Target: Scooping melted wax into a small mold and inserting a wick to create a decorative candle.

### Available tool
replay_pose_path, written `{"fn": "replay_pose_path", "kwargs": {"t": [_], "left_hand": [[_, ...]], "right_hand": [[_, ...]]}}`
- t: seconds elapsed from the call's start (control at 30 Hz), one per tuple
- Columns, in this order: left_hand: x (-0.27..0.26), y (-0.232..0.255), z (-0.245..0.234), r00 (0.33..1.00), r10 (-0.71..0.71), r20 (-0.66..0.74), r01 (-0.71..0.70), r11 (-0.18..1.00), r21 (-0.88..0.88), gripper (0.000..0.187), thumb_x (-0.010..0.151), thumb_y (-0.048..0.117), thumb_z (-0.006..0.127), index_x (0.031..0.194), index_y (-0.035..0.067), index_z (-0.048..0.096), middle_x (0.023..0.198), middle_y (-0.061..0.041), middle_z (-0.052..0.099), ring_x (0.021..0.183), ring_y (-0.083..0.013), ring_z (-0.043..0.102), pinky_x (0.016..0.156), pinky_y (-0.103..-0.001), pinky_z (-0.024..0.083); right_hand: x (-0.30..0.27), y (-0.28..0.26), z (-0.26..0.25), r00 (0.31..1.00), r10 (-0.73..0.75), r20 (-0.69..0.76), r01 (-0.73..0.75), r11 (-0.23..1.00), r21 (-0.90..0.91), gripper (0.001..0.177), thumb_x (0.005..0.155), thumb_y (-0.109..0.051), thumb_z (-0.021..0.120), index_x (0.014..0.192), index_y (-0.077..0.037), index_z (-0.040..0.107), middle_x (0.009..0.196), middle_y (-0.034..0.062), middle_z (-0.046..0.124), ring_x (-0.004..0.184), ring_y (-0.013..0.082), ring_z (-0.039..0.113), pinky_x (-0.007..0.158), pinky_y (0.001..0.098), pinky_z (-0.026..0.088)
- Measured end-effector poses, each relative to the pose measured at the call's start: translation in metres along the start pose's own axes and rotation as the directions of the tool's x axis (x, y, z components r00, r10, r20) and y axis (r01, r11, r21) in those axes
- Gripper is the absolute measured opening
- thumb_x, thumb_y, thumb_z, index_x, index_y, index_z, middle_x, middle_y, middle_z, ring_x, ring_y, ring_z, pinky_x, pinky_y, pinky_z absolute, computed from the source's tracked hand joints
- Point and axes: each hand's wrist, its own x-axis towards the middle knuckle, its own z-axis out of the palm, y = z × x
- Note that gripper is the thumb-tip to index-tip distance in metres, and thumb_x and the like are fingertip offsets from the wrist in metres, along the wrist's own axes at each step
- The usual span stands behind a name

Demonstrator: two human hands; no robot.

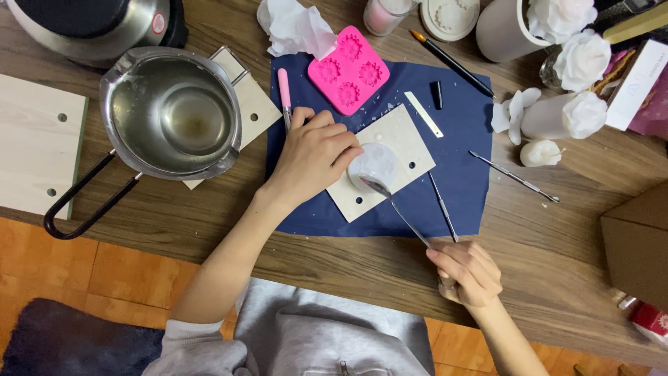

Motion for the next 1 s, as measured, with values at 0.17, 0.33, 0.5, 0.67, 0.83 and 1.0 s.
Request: {"fn": "replay_pose_path", "kwargs": {"t": [0.17, 0.33, 0.5, 0.67, 0.83, 1.0], "left_hand": [[-0.0003, 0.0006, -0.0004, 0.999, -0.012, 0.039, 0.01, 0.998, 0.055, 0.019, 0.09, 0.024, 0.064, 0.073, 0.015, 0.065, 0.069, 0.006, 0.059, 0.074, -0.0184, 0.049, 0.075, -0.037, 0.03], [-0.0003, 0.0005, 0.0003, 0.999, -0.016, 0.047, 0.014, 0.998, 0.059, 0.019, 0.09, 0.024, 0.063, 0.073, 0.016, 0.065, 0.068, 0.006, 0.059, 0.074, -0.0184, 0.049, 0.075, -0.037, 0.03], [0.0, 0.0008, -0.0003, 0.999, -0.019, 0.049, 0.017, 0.998, 0.053, 0.02, 0.09, 0.025, 0.063, 0.074, 0.015, 0.064, 0.069, 0.005, 0.059, 0.074, -0.0189, 0.049, 0.075, -0.037, 0.03], [-0.0008, -0.0001, 0.0008, 0.998, -0.025, 0.052, 0.023, 0.999, 0.043, 0.019, 0.09, 0.025, 0.063, 0.073, 0.014, 0.065, 0.069, 0.005, 0.06, 0.074, -0.0192, 0.049, 0.075, -0.037, 0.03], [-0.0003, 0.0002, 0.0003, 0.998, -0.02, 0.052, 0.017, 0.998, 0.054, 0.019, 0.09, 0.025, 0.063, 0.074, 0.015, 0.065, 0.069, 0.005, 0.06, 0.074, -0.019, 0.049, 0.075, -0.037, 0.03], [-0.0008, 0.0001, 0.0002, 0.999, -0.011, 0.047, 0.008, 0.998, 0.06, 0.019, 0.09, 0.025, 0.063, 0.074, 0.015, 0.064, 0.069, 0.005, 0.06, 0.074, -0.0192, 0.049, 0.075, -0.037, 0.03]], "right_hand": [[0.0019, -0.0043, -0.0022, 0.997, -0.003, 0.083, 0.003, 1.0, -0.001, 0.026, 0.095, -0.011, 0.041, 0.088, 0.003, 0.063, 0.077, 0.0163, 0.062, 0.059, 0.0234, 0.062, 0.048, 0.0276, 0.047], [-0.0017, -0.0035, -0.0016, 0.996, -0.015, 0.085, 0.014, 1.0, 0.013, 0.025, 0.095, -0.009, 0.042, 0.091, 0.002, 0.063, 0.077, 0.0158, 0.062, 0.06, 0.0229, 0.062, 0.05, 0.028, 0.049], [0.0024, -0.0047, -0.0003, 0.992, -0.002, 0.13, -0.001, 1.0, 0.021, 0.022, 0.094, -0.005, 0.042, 0.093, 0.002, 0.063, 0.081, 0.0159, 0.062, 0.06, 0.0227, 0.061, 0.052, 0.0274, 0.049], [0.0025, -0.0057, -0.0018, 0.985, -0.001, 0.171, -0.003, 1.0, 0.025, 0.024, 0.095, -0.01, 0.041, 0.098, 0.001, 0.063, 0.086, 0.0163, 0.063, 0.064, 0.0234, 0.062, 0.055, 0.0289, 0.05], [0.0052, -0.0058, 0.001, 0.99, 0.003, 0.139, -0.008, 0.999, 0.039, 0.024, 0.095, -0.009, 0.041, 0.097, 0.002, 0.062, 0.081, 0.0157, 0.061, 0.061, 0.0224, 0.061, 0.052, 0.0278, 0.048], [0.0076, -0.0084, 0.0007, 0.99, 0.01, 0.142, -0.017, 0.999, 0.051, 0.021, 0.094, -0.005, 0.042, 0.097, 0.001, 0.062, 0.082, 0.0137, 0.062, 0.064, 0.0214, 0.062, 0.055, 0.0271, 0.05]]}}
